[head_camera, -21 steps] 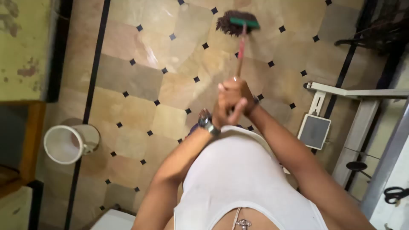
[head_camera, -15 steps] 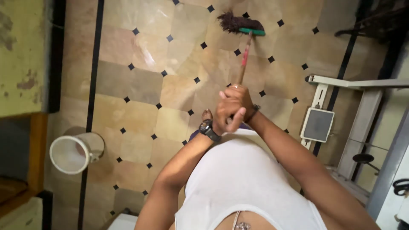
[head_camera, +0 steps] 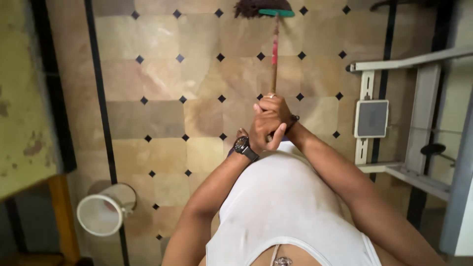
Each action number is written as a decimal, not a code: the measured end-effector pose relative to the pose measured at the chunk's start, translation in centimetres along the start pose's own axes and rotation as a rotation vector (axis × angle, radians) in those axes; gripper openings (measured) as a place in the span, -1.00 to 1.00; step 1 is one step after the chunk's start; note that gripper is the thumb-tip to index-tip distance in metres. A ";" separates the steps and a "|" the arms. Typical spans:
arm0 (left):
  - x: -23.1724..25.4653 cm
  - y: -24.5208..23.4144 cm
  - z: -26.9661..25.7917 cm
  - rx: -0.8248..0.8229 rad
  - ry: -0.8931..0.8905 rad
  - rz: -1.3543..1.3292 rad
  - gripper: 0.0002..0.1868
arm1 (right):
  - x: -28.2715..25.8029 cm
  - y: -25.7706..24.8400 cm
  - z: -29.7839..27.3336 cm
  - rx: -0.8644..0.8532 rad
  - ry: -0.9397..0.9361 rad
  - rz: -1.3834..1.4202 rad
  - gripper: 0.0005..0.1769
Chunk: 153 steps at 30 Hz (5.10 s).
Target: The person is using a mop and a bucket to clean a tiled floor.
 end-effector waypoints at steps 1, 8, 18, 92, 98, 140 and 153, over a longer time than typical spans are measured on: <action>0.1 0.0 1.0 -0.018 0.002 -0.010 -0.69 | -0.1 -0.9 0.7 0.014 0.013 -0.008 -0.58; -3.1 3.6 7.0 -0.077 0.016 0.052 -0.75 | 6.2 -5.3 2.7 0.029 -0.119 -0.055 -0.57; 9.9 7.2 19.1 -0.158 0.402 0.006 -0.60 | 3.8 -14.9 1.2 0.312 -0.209 0.018 -0.55; -23.9 3.4 47.0 -0.340 0.088 -0.264 -0.73 | 31.1 -22.6 31.0 0.295 0.109 -0.036 -0.60; -32.2 5.4 49.2 -0.199 0.056 -0.204 -0.74 | 32.0 -23.5 31.2 0.311 0.109 -0.078 -0.58; -32.3 13.5 49.5 -0.427 -0.081 -0.319 -0.67 | 37.9 -27.0 26.3 0.532 0.266 -0.198 -0.57; -32.9 11.6 48.9 -0.415 -0.099 -0.406 -0.68 | 40.8 -25.5 25.1 0.551 0.318 -0.234 -0.56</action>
Point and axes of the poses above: each hand's wrist, its own z-axis towards the middle knuckle, its own y-axis out of the palm, x = y × z, the point moved 1 cm from there along z, towards the middle knuckle, and after that the axes turned 1 degree about -y, right-handed, at the moved point
